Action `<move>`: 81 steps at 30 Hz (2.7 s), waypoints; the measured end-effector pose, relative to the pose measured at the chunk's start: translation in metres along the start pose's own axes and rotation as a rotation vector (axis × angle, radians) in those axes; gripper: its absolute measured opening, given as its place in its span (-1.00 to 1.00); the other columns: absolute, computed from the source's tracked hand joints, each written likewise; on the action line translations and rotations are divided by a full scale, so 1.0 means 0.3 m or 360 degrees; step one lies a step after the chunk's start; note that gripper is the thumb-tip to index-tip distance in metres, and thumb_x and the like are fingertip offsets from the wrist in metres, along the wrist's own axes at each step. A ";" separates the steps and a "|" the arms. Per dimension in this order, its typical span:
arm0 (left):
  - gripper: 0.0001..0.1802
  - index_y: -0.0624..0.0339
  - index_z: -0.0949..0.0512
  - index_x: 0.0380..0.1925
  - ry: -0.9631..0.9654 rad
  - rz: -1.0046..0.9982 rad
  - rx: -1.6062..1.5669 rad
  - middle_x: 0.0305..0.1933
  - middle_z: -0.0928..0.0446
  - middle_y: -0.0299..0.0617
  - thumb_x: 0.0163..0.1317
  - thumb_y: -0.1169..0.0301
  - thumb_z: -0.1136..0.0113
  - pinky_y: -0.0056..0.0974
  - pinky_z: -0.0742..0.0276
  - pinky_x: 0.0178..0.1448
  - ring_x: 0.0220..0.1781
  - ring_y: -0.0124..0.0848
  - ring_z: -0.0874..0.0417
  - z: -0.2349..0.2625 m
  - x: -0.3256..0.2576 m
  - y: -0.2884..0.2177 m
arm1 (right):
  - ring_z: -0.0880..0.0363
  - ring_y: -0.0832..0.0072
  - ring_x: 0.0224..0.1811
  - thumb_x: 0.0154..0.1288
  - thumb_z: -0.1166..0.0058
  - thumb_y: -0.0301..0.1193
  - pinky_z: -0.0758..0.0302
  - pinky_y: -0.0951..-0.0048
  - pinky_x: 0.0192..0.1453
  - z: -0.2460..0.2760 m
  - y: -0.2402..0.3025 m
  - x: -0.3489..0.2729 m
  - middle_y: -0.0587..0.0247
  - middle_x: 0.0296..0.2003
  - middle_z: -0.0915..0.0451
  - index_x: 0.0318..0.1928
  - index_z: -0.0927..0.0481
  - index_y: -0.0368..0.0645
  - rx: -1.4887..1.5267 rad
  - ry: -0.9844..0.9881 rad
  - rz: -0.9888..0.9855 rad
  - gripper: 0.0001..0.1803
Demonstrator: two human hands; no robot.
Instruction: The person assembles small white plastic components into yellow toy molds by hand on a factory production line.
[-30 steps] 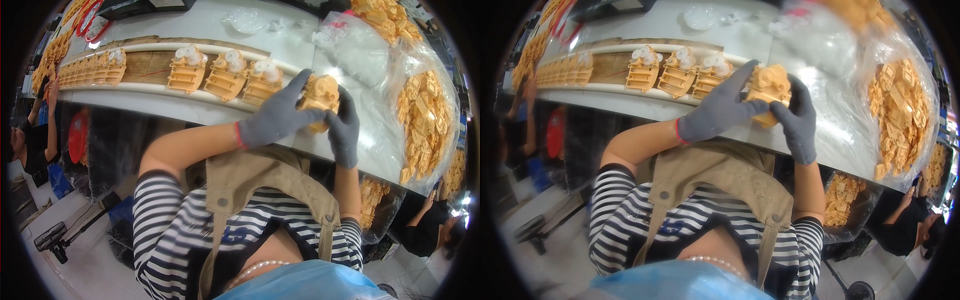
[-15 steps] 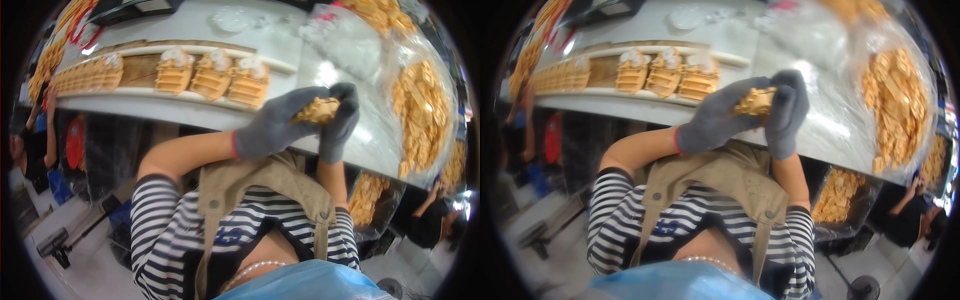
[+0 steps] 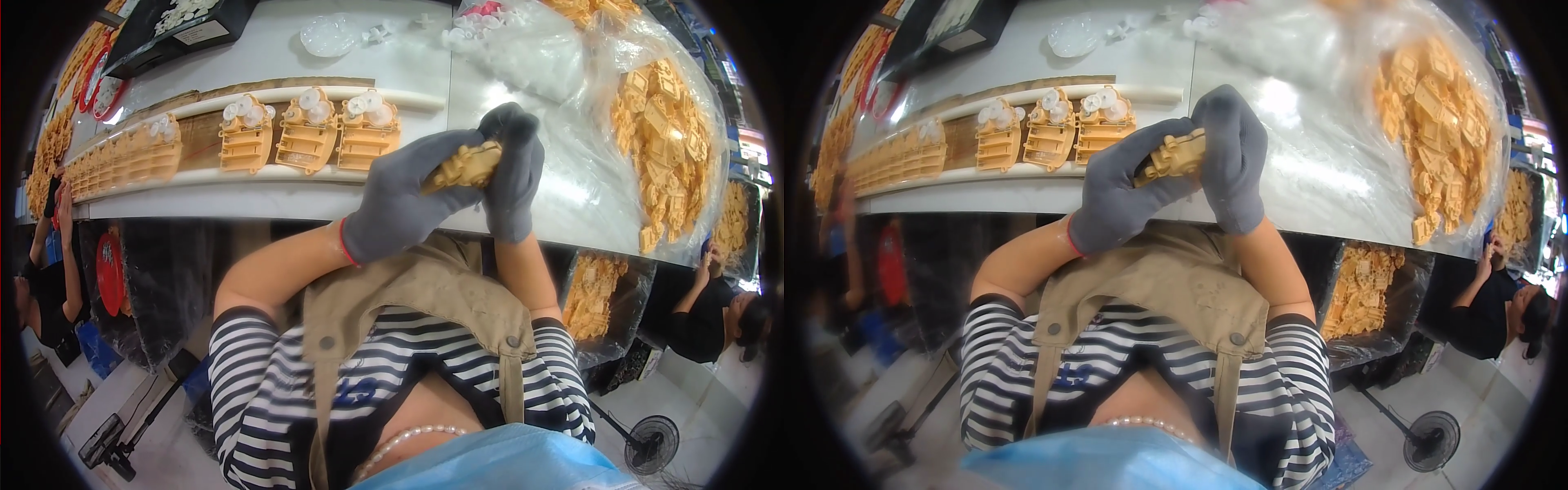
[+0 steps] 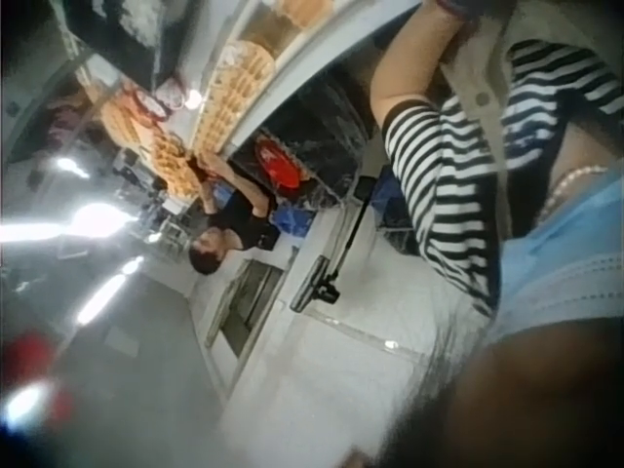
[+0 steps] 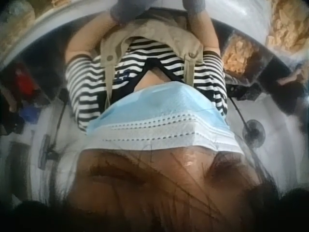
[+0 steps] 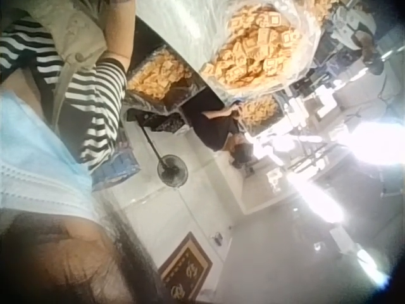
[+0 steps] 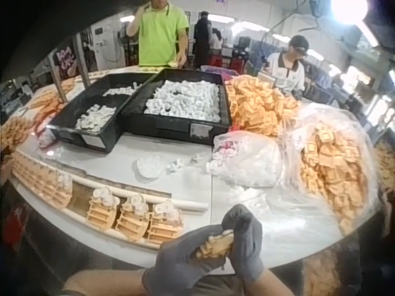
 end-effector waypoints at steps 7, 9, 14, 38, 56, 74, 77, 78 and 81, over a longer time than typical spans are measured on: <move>-0.37 0.30 -0.45 0.15 0.0005 -0.0099 0.0088 0.06 -0.56 0.01 0.05 0.47 -0.45 -0.27 -0.60 0.06 0.00 -0.28 -0.66 0.003 -0.005 -0.014 | -0.44 0.56 -0.42 0.42 0.54 0.34 -0.38 0.56 -0.29 0.031 -0.049 -0.023 0.28 -0.47 -0.51 -0.37 -0.49 -0.28 0.0235 -0.0038 -0.0128 -0.12; -0.35 0.30 -0.44 0.17 0.0032 -0.0115 0.0132 0.08 -0.55 0.02 0.06 0.46 -0.45 -0.26 -0.59 0.07 0.01 -0.28 -0.65 -0.005 -0.012 -0.006 | -0.44 0.55 -0.42 0.43 0.55 0.31 -0.38 0.55 -0.29 0.028 -0.030 -0.029 0.28 -0.47 -0.51 -0.37 -0.48 -0.28 0.0118 -0.0003 -0.0032 -0.14; -0.36 0.28 -0.41 0.18 -0.0192 -0.0001 -0.0276 0.03 -0.57 0.03 0.09 0.44 -0.44 -0.27 -0.60 0.04 -0.04 -0.25 -0.68 0.001 -0.021 0.008 | -0.44 0.55 -0.43 0.47 0.57 0.27 -0.37 0.55 -0.30 0.027 -0.015 -0.036 0.26 -0.49 -0.50 -0.38 -0.47 -0.28 0.0019 -0.0022 -0.0002 -0.16; -0.19 0.21 -0.06 0.44 -0.0087 0.0527 -0.1100 0.25 -0.34 -0.13 0.22 0.64 -0.19 -0.30 -0.35 0.33 0.24 -0.37 -0.39 0.053 0.006 0.134 | -0.54 0.15 -0.08 0.35 0.13 0.26 -0.45 0.05 0.22 -0.035 -0.245 0.114 0.04 -0.25 -0.59 -0.10 -0.58 -0.32 0.2186 0.0240 -0.0884 -0.23; -0.67 0.24 -0.50 -0.01 0.0054 0.0273 -0.1051 0.05 -0.53 -0.15 0.22 0.49 -0.30 -0.30 -0.52 0.15 0.07 -0.41 -0.55 0.047 -0.012 0.099 | -0.61 0.29 -0.30 -0.14 -0.46 -0.26 -0.53 0.39 -0.23 0.010 0.045 -0.108 0.13 -0.24 -0.57 0.02 -0.56 -0.17 -0.0067 0.0477 0.0763 -0.36; -0.27 0.37 -0.17 0.37 0.0204 0.0538 -0.0675 0.24 -0.41 -0.11 0.29 0.41 -0.29 -0.31 -0.40 0.30 0.23 -0.41 -0.45 -0.135 0.034 0.124 | -0.54 0.49 -0.17 0.42 0.16 -0.27 -0.49 0.46 -0.05 0.174 -0.152 -0.124 0.12 -0.17 -0.60 0.03 -0.46 -0.32 0.0212 -0.0035 0.0080 -0.62; -0.39 0.37 -0.27 0.31 0.0167 0.0605 -0.0643 0.15 -0.49 -0.12 0.32 0.41 -0.23 -0.36 -0.46 0.21 0.13 -0.46 -0.52 -0.162 0.064 0.137 | -0.57 0.44 -0.16 0.41 0.13 -0.29 -0.49 0.44 -0.04 0.217 -0.169 -0.136 0.07 -0.17 -0.62 0.06 -0.46 -0.35 0.0100 -0.0160 0.0069 -0.61; -0.43 0.38 -0.31 0.27 0.0206 0.0651 -0.0520 0.09 -0.52 -0.14 0.32 0.40 -0.22 -0.37 -0.48 0.16 0.07 -0.47 -0.54 -0.175 0.087 0.147 | -0.58 0.43 -0.16 0.41 0.12 -0.29 -0.50 0.44 -0.03 0.230 -0.191 -0.129 0.07 -0.17 -0.63 0.06 -0.47 -0.35 0.0110 -0.0164 -0.0080 -0.61; -0.50 0.38 -0.40 0.18 0.0268 0.0605 -0.0337 -0.06 -0.59 -0.17 0.33 0.33 -0.20 -0.39 -0.51 0.02 -0.07 -0.53 -0.57 -0.196 0.165 0.200 | -0.63 0.43 -0.15 0.44 0.12 -0.25 -0.54 0.41 -0.08 0.296 -0.248 -0.072 0.15 -0.19 -0.67 0.03 -0.54 -0.29 -0.0152 0.0060 -0.0284 -0.62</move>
Point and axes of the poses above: each hand's wrist, its own x-axis towards the middle knuckle, its own z-axis out of the back of the hand, y = z × x, the point moved 9 cm from there along x, towards the middle knuckle
